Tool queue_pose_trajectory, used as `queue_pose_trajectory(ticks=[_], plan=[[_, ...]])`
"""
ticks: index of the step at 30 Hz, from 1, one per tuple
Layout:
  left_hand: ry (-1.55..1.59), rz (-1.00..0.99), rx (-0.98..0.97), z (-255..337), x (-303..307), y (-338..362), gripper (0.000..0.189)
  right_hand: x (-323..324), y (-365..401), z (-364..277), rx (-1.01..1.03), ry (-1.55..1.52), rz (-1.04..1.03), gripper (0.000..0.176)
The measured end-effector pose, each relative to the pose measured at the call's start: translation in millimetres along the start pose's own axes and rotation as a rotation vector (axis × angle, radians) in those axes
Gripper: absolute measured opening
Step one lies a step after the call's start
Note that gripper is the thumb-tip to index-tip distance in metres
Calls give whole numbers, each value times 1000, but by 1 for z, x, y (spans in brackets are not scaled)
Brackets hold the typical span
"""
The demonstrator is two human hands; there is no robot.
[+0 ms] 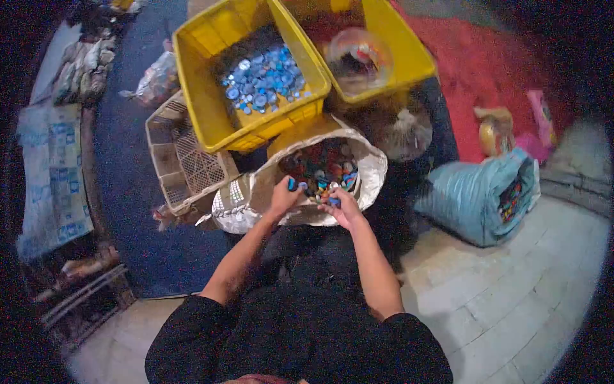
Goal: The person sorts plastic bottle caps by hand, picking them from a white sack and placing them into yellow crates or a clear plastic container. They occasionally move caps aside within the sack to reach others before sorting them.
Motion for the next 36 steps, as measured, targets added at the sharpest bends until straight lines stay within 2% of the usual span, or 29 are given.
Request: queue_pose_trajectory(ticks=[1,3,7,9,10,11,13,15,17,21,23,24,25,27,28,29,31,32,33,34,35,36], plan=[[110,7,-28,6,4,5,32,-11,5,-2,38,78,-82,6],[92,3,-61,38,25,17,33,-19,4,-4,-14,85,-93,12],[153,17,-107,77,45,32,35,-63,37,-10,30,240,-143,15],[174,55,-146,96,48,35,36,-72,46,-13,-78,245,-206,15],[140,65,-159,108,51,37,38,-80,54,-14,-36,319,-141,17],[64,101,-199,107,46,34,38,-79,60,-21,75,592,-50,20],[66,182,-232,123,46,37,39,-85,73,-29,30,805,-82,23],[27,145,-177,137,45,41,37,-73,70,-35,10,845,-107,24],[-102,83,-215,143,39,41,37,-70,76,-40,-15,885,-117,23],[-147,38,-179,150,29,51,38,-56,79,-43,-105,862,-159,21],[250,-19,39,137,26,54,33,-51,75,-44,-141,695,-145,19],[440,-137,87,117,16,49,32,-44,67,-44,-159,582,-158,14],[442,-126,87,118,18,53,32,-33,55,-43,-162,592,-162,14],[1124,-115,557,117,11,71,37,-14,34,-46,-170,446,-80,11],[1163,-119,536,105,3,69,44,-18,39,-48,-145,444,-20,10],[1109,-129,565,98,0,67,39,-25,35,-52,-143,448,-29,10],[855,-93,420,17,-33,26,38,-34,13,-64,-214,464,1,9],[837,-12,382,48,-11,23,39,-39,-18,-72,-247,369,-79,10],[819,67,345,85,18,13,41,-71,-19,-86,-164,349,-238,13],[933,152,309,85,32,-12,44,-112,-10,-101,-34,319,-307,16],[1047,238,277,82,45,-36,50,-157,15,-113,28,239,-400,23],[1167,324,293,106,67,-47,56,-186,24,-124,-77,391,-646,43]])
Point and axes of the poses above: each hand's wrist, its own y-axis away from the middle knuckle, its own x-axis out of the back of the hand, z = x × y, the point moved 4 cm from there along -y, towards the middle knuckle, and after that the axes turned 12 degrees about -x, right-handed, at the moved point
